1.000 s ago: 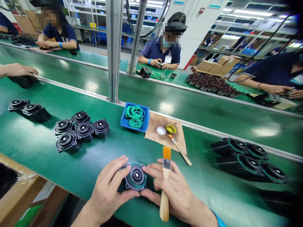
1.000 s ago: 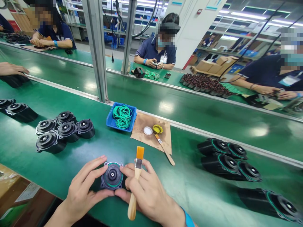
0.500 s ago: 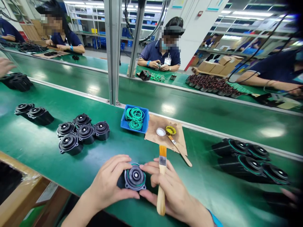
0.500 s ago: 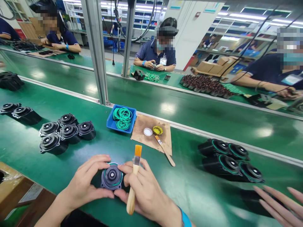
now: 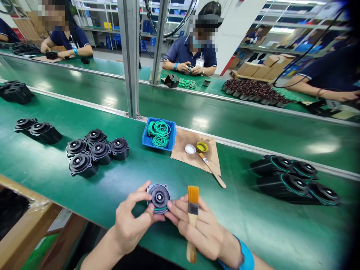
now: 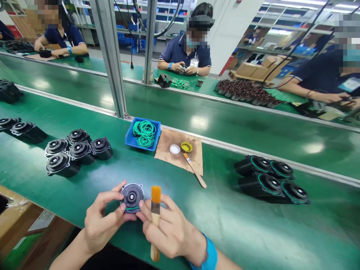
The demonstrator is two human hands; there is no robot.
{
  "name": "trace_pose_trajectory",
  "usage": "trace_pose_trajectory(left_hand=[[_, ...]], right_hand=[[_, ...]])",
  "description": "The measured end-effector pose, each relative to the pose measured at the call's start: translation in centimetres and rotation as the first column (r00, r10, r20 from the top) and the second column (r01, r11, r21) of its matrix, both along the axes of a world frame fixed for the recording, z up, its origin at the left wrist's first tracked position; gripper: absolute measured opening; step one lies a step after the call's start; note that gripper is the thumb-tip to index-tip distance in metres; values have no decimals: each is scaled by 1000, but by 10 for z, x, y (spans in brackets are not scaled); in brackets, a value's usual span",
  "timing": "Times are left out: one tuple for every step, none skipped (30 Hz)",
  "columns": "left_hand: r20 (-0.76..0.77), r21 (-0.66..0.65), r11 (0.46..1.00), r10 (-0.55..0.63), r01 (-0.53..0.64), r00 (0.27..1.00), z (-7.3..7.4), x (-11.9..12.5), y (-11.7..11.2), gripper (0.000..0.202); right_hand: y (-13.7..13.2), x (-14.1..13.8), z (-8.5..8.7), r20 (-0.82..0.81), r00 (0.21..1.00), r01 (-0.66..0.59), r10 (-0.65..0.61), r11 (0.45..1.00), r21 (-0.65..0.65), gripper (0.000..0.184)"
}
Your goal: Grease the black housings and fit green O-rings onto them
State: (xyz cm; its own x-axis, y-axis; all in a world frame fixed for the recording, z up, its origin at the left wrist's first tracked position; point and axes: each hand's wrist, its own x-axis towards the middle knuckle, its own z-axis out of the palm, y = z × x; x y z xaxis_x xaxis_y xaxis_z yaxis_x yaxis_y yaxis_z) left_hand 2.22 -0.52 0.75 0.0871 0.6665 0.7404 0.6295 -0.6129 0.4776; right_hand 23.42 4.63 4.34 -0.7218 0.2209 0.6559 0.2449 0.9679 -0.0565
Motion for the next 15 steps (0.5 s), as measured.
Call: trace_pose_trajectory(left_hand=[[34, -33, 999, -2, 3, 999, -1, 2, -1, 19], [59, -53, 999, -8, 11, 998, -2, 3, -2, 22], [74, -57, 998, -15, 19, 997, -3, 4, -3, 23], [75, -44, 999, -25, 28, 997, -2, 4, -3, 24], [65, -27, 999, -37, 39, 997, -2, 4, -2, 23], [58, -18, 999, -45, 46, 997, -1, 3, -2, 22], [71, -33, 998, -46, 48, 996, 1, 3, -2, 20], [106, -78, 996, -33, 41, 994, 3, 3, -1, 17], [153, -145, 989, -3, 26, 988, 4, 4, -2, 16], [193, -220, 975, 35, 9, 981, 5, 5, -2, 22], [222, -297, 955, 79, -10, 972, 5, 6, -3, 34], [237, -363, 932, 116, -23, 965, 4, 8, -3, 49], [234, -418, 908, 139, -30, 962, 2, 9, -4, 63], [226, -462, 887, 151, -31, 962, 0, 10, -4, 71], [219, -496, 868, 157, -28, 963, -2, 11, -4, 75]], right_hand=[[0, -1, -1, -8, 1000, -29, 29, 1000, 4, 39], [0, -2, -2, -24, 998, -60, 60, 998, 8, 42], [0, -3, -3, -42, 996, -84, 85, 996, 8, 43], [0, -4, -4, -62, 993, -99, 99, 995, -5, 42], [1, -5, -5, -82, 991, -109, 106, 993, -36, 39], [2, -6, -5, -119, 987, -119, 109, 989, -86, 34], [3, -6, -4, -170, 980, -131, 102, 977, -167, 28], [4, -6, -2, -233, 969, -147, 82, 949, -278, 20], [4, -4, 1, -300, 953, -173, 50, 899, -402, 12], [4, -2, 5, -358, 934, -205, 5, 827, -523, 7], [3, 0, 9, -400, 915, -233, -51, 741, -629, 14], [3, 3, 13, -432, 895, -259, -113, 656, -709, 24], [3, 6, 18, -453, 875, -282, -171, 580, -764, 33], [3, 9, 22, -474, 852, -303, -224, 527, -794, 40], [3, 11, 25, -489, 829, -316, -272, 493, -810, 44]])
